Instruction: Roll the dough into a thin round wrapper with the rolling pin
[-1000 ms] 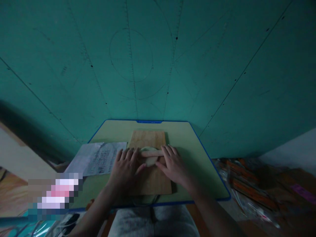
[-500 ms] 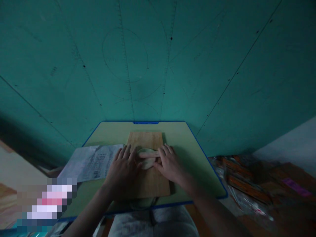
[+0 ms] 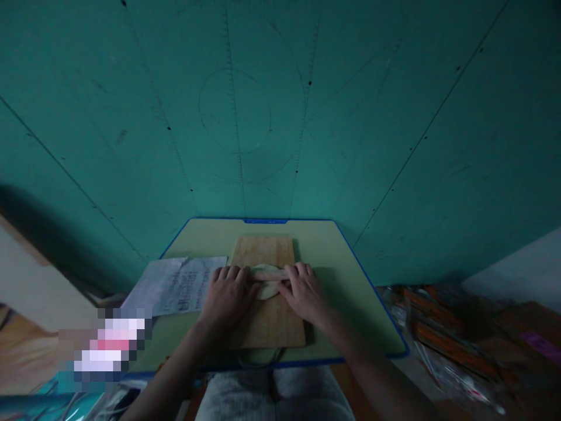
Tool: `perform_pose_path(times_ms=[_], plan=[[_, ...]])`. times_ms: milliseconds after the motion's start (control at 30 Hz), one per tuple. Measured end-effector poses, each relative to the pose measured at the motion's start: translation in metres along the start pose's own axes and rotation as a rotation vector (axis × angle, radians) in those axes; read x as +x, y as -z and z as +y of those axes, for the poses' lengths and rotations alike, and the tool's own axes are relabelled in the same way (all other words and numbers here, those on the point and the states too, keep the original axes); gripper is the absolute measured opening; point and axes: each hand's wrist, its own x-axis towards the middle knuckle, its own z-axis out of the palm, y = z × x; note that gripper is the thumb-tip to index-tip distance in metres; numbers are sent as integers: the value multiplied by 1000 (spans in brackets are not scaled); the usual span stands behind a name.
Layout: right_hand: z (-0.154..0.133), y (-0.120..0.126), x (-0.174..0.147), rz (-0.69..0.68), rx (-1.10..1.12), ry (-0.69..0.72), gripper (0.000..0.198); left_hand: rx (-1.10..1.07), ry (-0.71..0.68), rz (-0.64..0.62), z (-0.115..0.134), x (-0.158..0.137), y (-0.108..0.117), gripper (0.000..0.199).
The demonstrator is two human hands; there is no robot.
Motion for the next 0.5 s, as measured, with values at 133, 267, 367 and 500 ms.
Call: perform_pose_path(times_ms=[133, 267, 367, 500], plan=[[-4, 9, 9, -67, -53, -60, 32, -97, 5, -32, -11, 5, -1, 22], [3, 13, 16, -106, -35, -32, 37, -194, -17, 0, -19, 1, -5, 20], [13, 15, 19, -122, 42, 15, 33, -233, -3, 8, -20, -1, -7, 21], [26, 18, 23, -166, 208, 90, 21, -256, 7, -20, -20, 2, -4, 23]])
